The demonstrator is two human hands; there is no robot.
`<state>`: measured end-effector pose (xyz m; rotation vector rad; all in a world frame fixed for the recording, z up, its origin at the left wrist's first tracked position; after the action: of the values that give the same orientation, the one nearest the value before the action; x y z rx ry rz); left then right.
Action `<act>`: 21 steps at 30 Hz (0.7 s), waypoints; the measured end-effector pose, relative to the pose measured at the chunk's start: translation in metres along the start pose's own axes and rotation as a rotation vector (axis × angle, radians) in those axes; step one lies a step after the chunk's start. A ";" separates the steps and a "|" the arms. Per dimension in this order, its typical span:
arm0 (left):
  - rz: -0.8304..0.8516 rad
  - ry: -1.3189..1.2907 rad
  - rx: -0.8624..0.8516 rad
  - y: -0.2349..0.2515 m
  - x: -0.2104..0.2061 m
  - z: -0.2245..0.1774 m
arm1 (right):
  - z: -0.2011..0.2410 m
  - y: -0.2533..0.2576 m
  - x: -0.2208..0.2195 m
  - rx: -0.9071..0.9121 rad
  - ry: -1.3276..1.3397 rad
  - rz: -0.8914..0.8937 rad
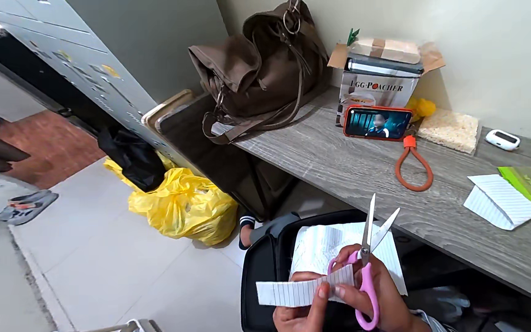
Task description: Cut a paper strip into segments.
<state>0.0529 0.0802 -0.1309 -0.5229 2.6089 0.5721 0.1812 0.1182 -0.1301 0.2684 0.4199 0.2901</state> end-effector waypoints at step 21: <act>-0.055 -0.029 -0.012 0.036 0.004 -0.029 | -0.014 -0.011 -0.016 0.017 -0.203 0.317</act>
<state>0.0247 0.0963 -0.0975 -0.5842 2.5570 0.5734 0.1631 0.1050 -0.1405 0.3780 0.1780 0.5644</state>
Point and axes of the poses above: each hand's wrist, its own y-axis towards the middle knuckle, its own x-axis out of the back of the hand, z = x × y, the point moved 5 cm from there along y, towards the middle knuckle, and after that the axes turned 3 degrees about -z, right-handed, at the moved point
